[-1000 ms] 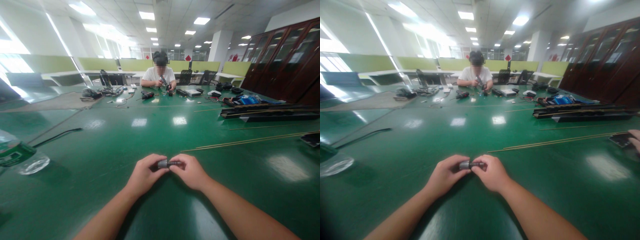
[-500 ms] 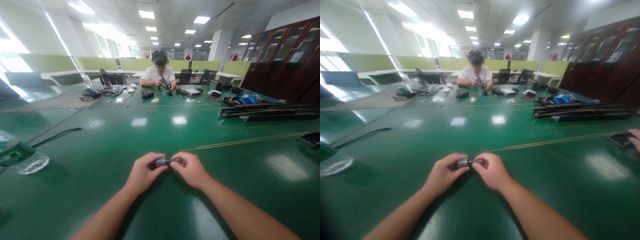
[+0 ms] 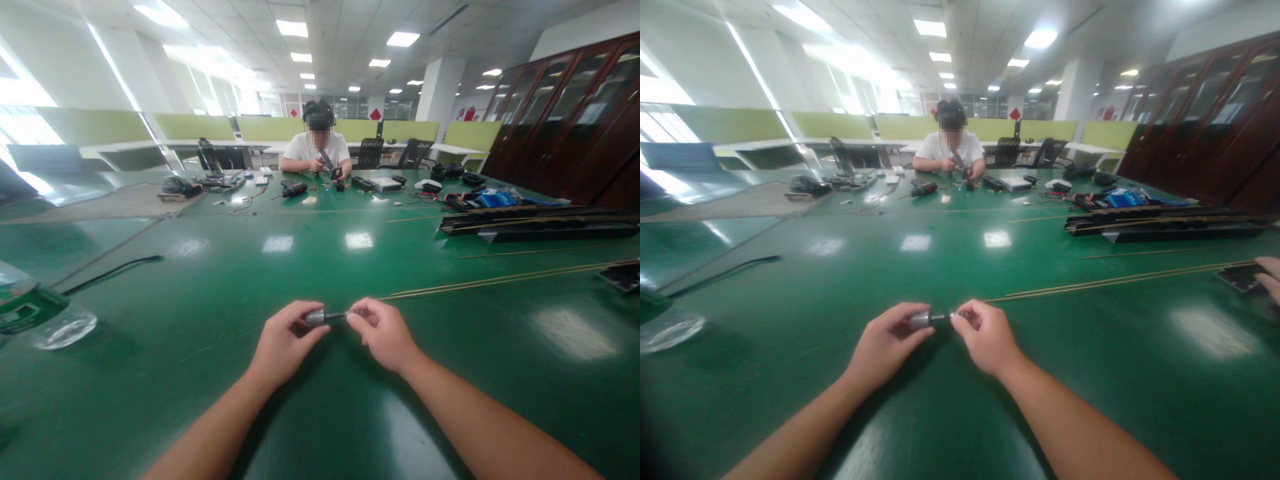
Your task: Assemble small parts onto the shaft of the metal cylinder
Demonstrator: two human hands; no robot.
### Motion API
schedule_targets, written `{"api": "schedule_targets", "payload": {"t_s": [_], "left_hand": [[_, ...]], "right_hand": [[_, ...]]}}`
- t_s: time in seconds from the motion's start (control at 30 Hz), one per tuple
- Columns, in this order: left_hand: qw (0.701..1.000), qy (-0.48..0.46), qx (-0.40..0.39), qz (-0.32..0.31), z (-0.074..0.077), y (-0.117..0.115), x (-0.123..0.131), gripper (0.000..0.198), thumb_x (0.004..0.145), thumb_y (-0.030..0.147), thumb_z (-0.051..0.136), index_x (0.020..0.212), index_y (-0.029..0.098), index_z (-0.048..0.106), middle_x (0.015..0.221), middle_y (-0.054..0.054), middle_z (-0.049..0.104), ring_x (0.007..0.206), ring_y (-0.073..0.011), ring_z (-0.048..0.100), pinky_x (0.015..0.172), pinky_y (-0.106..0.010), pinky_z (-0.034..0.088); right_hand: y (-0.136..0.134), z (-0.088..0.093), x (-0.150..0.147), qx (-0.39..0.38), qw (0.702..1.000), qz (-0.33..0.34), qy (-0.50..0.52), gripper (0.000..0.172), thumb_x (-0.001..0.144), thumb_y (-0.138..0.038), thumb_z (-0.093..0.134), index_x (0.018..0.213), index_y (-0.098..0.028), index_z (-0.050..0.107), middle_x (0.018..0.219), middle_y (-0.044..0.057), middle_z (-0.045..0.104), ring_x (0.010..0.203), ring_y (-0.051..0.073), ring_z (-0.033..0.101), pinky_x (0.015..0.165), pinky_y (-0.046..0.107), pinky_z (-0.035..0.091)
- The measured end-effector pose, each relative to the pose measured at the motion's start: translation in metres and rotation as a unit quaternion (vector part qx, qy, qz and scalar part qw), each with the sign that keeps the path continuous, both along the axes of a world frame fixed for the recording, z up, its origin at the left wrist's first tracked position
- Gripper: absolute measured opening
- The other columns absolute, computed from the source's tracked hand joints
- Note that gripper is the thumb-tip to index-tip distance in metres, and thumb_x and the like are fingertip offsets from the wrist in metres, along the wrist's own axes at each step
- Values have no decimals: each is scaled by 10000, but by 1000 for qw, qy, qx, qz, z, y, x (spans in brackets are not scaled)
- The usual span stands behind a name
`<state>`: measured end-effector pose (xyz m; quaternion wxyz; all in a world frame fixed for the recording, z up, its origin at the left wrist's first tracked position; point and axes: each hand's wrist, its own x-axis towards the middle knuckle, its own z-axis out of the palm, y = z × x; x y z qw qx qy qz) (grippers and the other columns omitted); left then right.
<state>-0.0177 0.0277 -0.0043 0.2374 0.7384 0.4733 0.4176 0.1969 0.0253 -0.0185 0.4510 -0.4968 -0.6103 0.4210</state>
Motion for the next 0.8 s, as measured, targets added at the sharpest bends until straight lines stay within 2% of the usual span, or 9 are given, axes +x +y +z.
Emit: {"api": "schedule_targets", "payload": {"t_s": [0.13,0.23,0.37,0.43,0.5,0.6,0.67,0.73,0.8], "left_hand": [[995,-14,-40,85,1,4,-3,341,800,470,728,1015,205,723,880,-29,716,699,-171,615,672,-284,485],[983,-104,-89,121,-1,12,-8,424,814,526,694,1034,165,702,814,-27,693,676,-155,590,636,-259,447],[940,-277,-150,133,-6,24,-14,554,751,542,754,1119,135,674,855,-38,682,670,-120,566,622,-226,453],[911,-351,-171,133,-8,29,-17,568,696,519,805,1090,128,683,935,-64,689,733,-125,601,674,-231,498],[896,-384,-184,126,-7,31,-18,546,646,489,843,1026,128,693,994,-83,689,821,-145,639,746,-248,532],[895,-384,-191,123,1,26,-18,547,572,457,891,976,141,700,1022,-83,697,907,-168,662,802,-254,542],[900,-364,-200,136,11,16,-19,573,526,440,921,972,144,716,1023,-89,711,929,-187,669,827,-266,544],[915,-309,-206,156,25,-1,-25,605,504,459,930,990,158,733,1021,-91,729,967,-219,674,888,-302,542],[938,-225,-200,175,40,-24,-42,625,503,520,914,1009,196,743,1012,-67,744,1003,-251,676,950,-350,533]], "right_hand": [[4,0,1,-13,995,-22,95,307,891,-457,572,794,-168,616,589,-19,569,432,102,489,430,219,376],[6,-2,0,-50,991,-14,123,431,920,-546,496,693,-183,545,501,-41,488,380,97,440,386,214,334],[6,-5,-1,-64,992,9,108,481,924,-595,471,668,-190,517,470,-51,459,376,97,432,392,213,343],[7,-6,-2,-59,994,14,96,487,929,-601,461,674,-190,519,478,-50,470,384,98,443,401,213,352],[7,-7,-2,-47,995,17,81,489,938,-594,448,674,-189,523,489,-45,485,401,99,457,418,211,362],[8,-7,-2,-28,997,25,61,488,952,-573,436,669,-186,529,497,-41,496,416,98,466,443,209,372],[8,-6,-2,-30,997,29,60,489,953,-570,435,667,-184,528,495,-42,497,409,98,465,441,207,372],[8,-5,-2,-37,997,33,67,490,950,-572,438,664,-184,524,493,-43,494,399,95,463,432,203,369],[8,-5,-3,-40,996,36,74,486,950,-568,440,664,-183,519,494,-44,494,396,93,464,426,198,368]]}}
